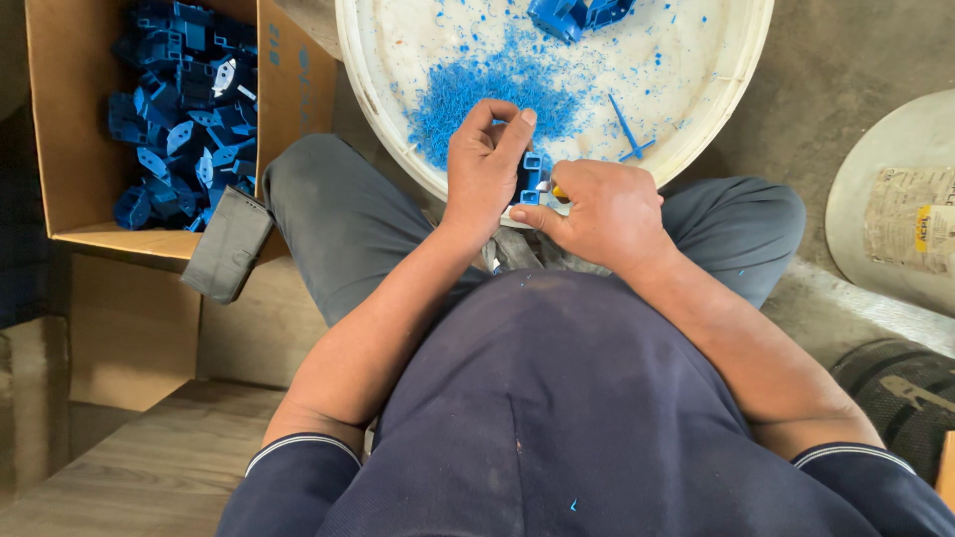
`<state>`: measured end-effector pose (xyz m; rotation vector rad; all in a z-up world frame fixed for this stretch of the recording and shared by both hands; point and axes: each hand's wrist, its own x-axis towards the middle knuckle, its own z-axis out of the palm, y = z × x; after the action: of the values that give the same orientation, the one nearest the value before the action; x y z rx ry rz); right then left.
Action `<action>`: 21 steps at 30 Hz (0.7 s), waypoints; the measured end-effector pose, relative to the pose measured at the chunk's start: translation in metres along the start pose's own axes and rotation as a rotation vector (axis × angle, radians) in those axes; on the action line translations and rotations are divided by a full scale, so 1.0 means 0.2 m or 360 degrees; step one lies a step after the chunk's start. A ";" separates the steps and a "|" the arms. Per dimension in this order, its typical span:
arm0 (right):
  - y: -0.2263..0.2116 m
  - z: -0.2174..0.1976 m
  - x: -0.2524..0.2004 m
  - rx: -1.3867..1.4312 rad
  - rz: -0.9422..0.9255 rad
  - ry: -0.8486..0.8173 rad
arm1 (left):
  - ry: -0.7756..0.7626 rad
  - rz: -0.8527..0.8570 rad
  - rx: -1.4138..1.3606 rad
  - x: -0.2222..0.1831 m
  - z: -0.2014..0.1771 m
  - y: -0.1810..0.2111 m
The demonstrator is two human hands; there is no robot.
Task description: The person cleans plastic parts by using a utility knife to scrape excess material from the edges and internal surfaces of blue plastic components.
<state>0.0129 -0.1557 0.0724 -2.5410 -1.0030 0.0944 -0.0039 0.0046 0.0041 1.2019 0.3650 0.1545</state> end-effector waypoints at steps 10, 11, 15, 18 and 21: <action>0.00 0.00 -0.02 0.0030 0.0024 0.0026 | 0.0047 -0.0058 -0.0188 0.01 0.03 -0.03; 0.00 0.00 -0.02 0.0027 0.0020 0.0042 | 0.0062 -0.0067 -0.0201 0.00 0.03 -0.03; 0.00 0.01 -0.05 0.0059 0.0039 0.0096 | 0.0110 -0.0082 -0.0190 -0.02 0.05 0.00; 0.00 0.00 -0.07 0.0072 0.0012 0.0132 | 0.0120 -0.0081 -0.0220 -0.05 0.06 0.04; -0.01 0.01 -0.08 0.0092 -0.0036 0.0183 | 0.0145 -0.0043 -0.0174 -0.06 0.05 0.04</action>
<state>-0.0009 -0.1654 0.0693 -2.4517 -0.9704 -0.0282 -0.0114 -0.0058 0.0163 1.0837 0.4468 0.2037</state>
